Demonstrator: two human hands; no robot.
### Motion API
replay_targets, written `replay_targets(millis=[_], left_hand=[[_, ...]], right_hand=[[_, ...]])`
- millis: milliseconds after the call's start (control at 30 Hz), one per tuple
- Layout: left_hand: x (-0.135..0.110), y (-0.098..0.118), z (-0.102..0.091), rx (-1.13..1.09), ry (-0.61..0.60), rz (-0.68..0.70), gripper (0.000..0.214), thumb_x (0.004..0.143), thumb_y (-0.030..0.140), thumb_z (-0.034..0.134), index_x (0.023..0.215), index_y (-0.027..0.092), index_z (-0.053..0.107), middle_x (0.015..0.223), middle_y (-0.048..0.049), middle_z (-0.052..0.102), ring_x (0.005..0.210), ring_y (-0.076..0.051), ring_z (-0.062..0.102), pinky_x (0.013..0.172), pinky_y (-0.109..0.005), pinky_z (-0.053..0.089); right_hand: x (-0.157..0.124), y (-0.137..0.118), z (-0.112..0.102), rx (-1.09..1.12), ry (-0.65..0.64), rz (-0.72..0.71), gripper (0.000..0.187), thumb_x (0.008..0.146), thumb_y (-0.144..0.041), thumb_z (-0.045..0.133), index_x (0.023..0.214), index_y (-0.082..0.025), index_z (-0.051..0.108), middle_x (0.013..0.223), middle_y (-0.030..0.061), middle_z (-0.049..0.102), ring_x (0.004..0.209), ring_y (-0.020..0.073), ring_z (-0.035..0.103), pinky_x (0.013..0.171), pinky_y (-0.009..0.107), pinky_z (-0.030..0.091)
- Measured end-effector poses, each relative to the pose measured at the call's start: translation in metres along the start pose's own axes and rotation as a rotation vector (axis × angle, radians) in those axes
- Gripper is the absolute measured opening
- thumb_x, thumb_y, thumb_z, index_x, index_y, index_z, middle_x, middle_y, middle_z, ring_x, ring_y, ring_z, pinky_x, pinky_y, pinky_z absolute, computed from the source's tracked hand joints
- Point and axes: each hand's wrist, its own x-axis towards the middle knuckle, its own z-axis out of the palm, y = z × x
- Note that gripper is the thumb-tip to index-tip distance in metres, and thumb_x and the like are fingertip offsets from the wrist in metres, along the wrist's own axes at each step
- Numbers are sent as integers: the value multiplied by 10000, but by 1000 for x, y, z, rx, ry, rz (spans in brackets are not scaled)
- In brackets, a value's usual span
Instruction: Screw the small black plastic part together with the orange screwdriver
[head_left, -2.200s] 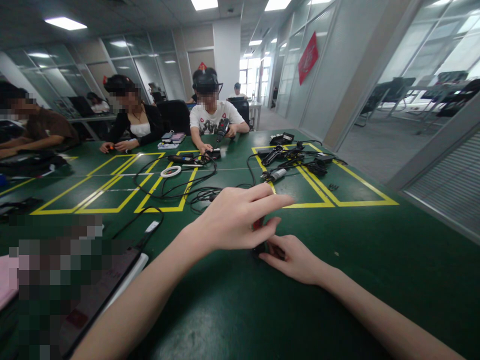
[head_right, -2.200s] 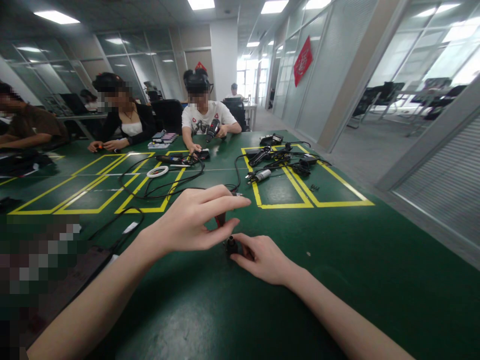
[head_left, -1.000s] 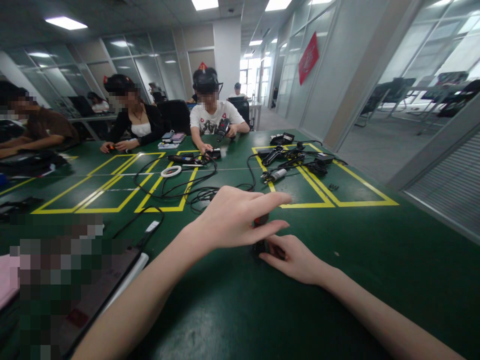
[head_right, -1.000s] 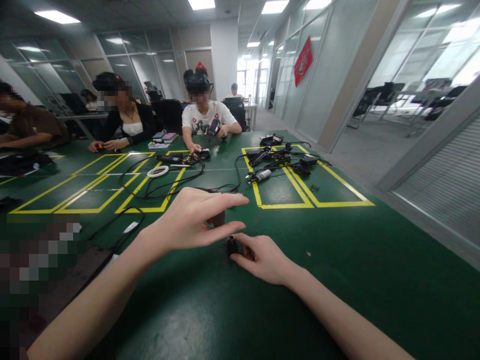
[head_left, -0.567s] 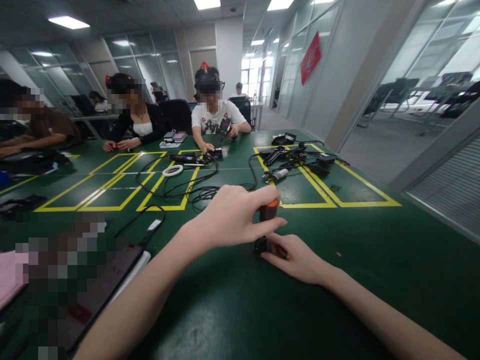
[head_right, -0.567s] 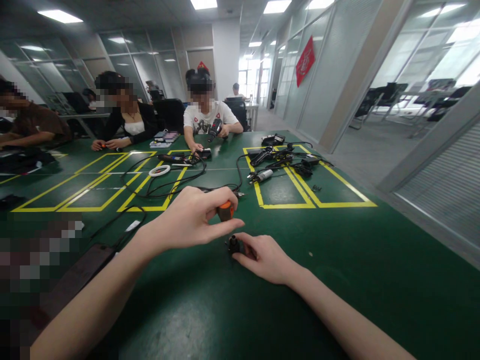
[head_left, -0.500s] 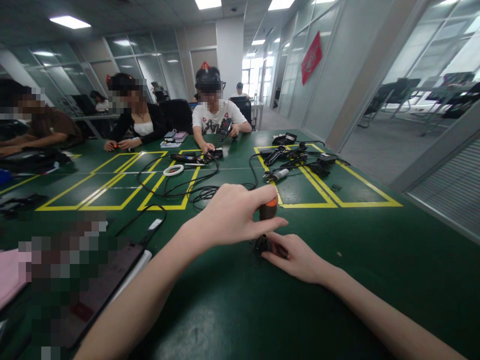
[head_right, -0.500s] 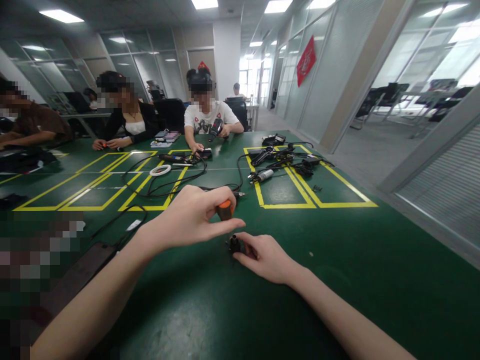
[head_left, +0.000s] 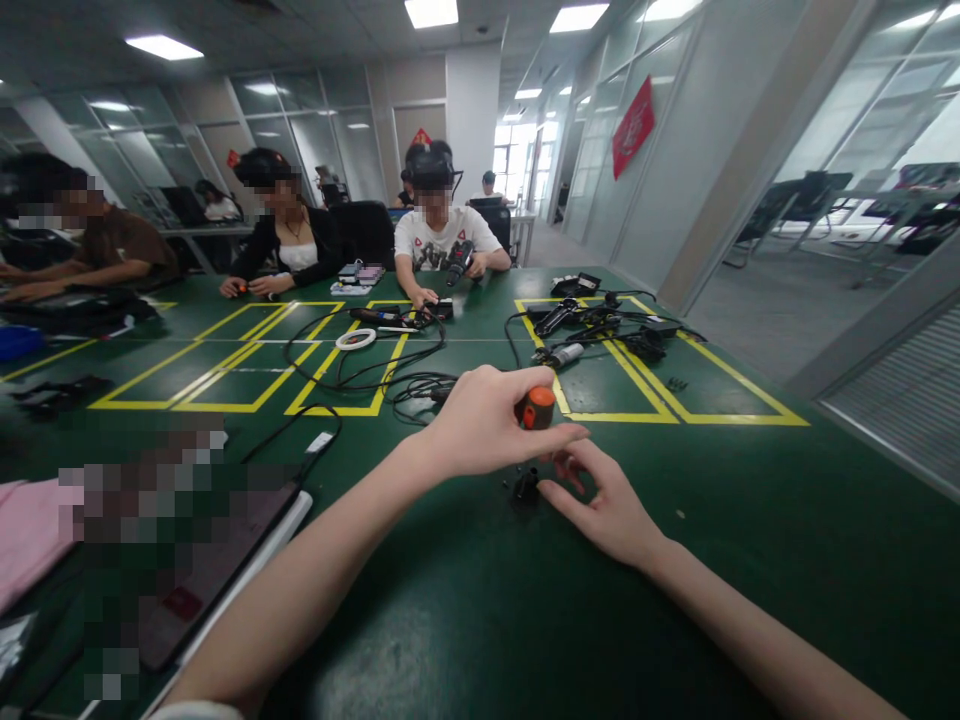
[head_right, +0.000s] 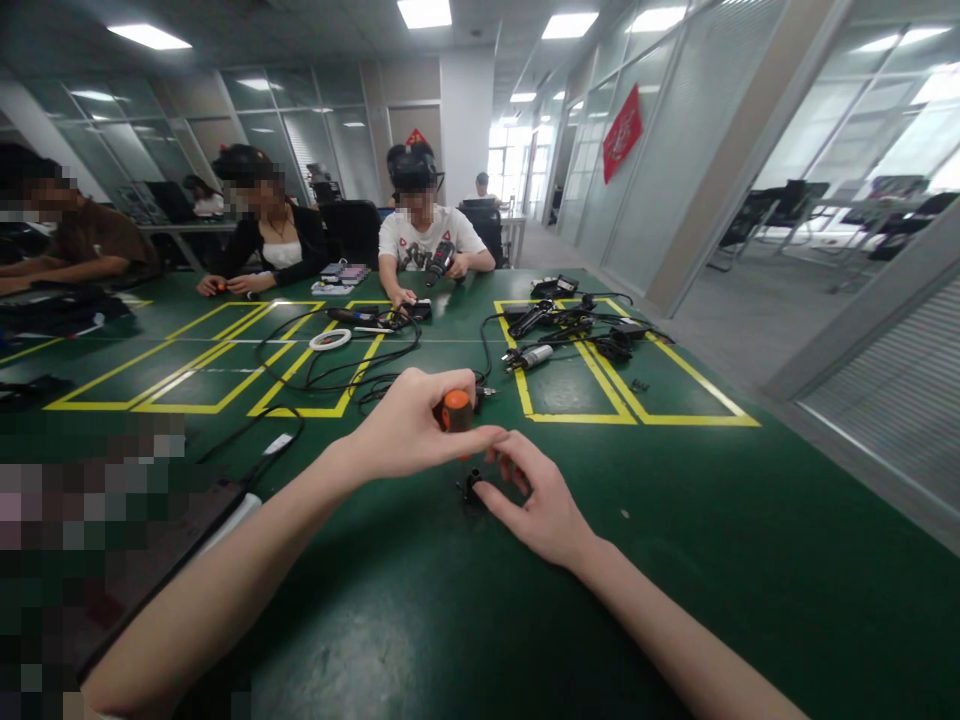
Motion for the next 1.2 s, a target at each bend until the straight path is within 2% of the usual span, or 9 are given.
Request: replay_targets(millis=[167, 367, 467, 533, 733, 867, 1033, 1100, 1200], left_hand=[[0, -1, 0, -42, -3, -13, 480, 845, 419, 775, 634, 179, 417, 577, 103, 356, 548, -70, 315, 570, -238, 221], [-2, -5, 0, -74, 3, -10, 517, 874, 556, 692, 643, 182, 419, 576, 88, 358, 552, -79, 304, 565, -237, 232], [0, -17, -7, -136, -153, 15, 500, 856, 630, 660, 689, 176, 530, 585, 65, 454, 555, -89, 365, 565, -238, 268], [1, -29, -11, -264, -247, -5, 518, 904, 652, 550, 717, 169, 573, 605, 38, 505, 571, -105, 423, 567, -237, 306], [-5, -62, 9, -563, -144, -192, 543, 978, 589, 312, 771, 165, 580, 584, 5, 553, 545, -131, 478, 592, -255, 412], [-26, -67, 32, -423, -139, -253, 170, 807, 285, 583, 878, 155, 666, 868, -34, 705, 827, -183, 621, 819, -307, 500], [-63, -58, 47, -306, -275, -172, 252, 716, 84, 604, 925, 173, 714, 1085, -47, 734, 1051, -231, 649, 1034, -365, 484], [-74, -54, 51, -292, -272, -125, 296, 735, 70, 635, 991, 183, 731, 1112, -43, 731, 1073, -230, 647, 1055, -360, 474], [-84, -48, 57, -276, -259, -202, 294, 802, 128, 722, 1091, 183, 731, 1146, -62, 733, 1113, -242, 638, 1059, -373, 476]], right_hand=[[14, -17, 1, 56, 9, -55, 58, 876, -248, 719, 866, -196, 696, 747, 9, 666, 582, 135, 554, 513, 237, 442], [30, -24, 4, 91, -13, 28, 299, 911, -305, 689, 644, -186, 626, 538, -32, 549, 499, 119, 488, 502, 244, 395], [34, -25, 3, 103, -67, 60, 335, 929, -369, 670, 652, -187, 623, 567, -14, 586, 524, 127, 495, 515, 252, 394], [35, -26, 1, 121, -107, 96, 329, 928, -390, 672, 673, -187, 631, 578, -11, 607, 525, 124, 493, 513, 249, 389], [40, -27, -5, 186, -200, 148, 310, 917, -391, 671, 688, -186, 637, 578, -16, 620, 521, 120, 497, 525, 249, 396], [45, -28, -9, 242, -313, 185, 331, 946, -403, 637, 695, -186, 640, 585, -13, 614, 550, 132, 542, 559, 258, 421], [48, -27, -10, 302, -434, 181, 369, 1004, -429, 540, 780, -173, 682, 599, -17, 584, 573, 127, 539, 579, 256, 424], [47, -25, -8, 310, -431, 173, 350, 1002, -417, 540, 795, -171, 679, 618, -15, 587, 581, 125, 530, 570, 251, 417], [46, -23, -6, 312, -398, 185, 312, 975, -430, 585, 845, -165, 689, 678, -7, 607, 597, 127, 527, 558, 250, 413]])
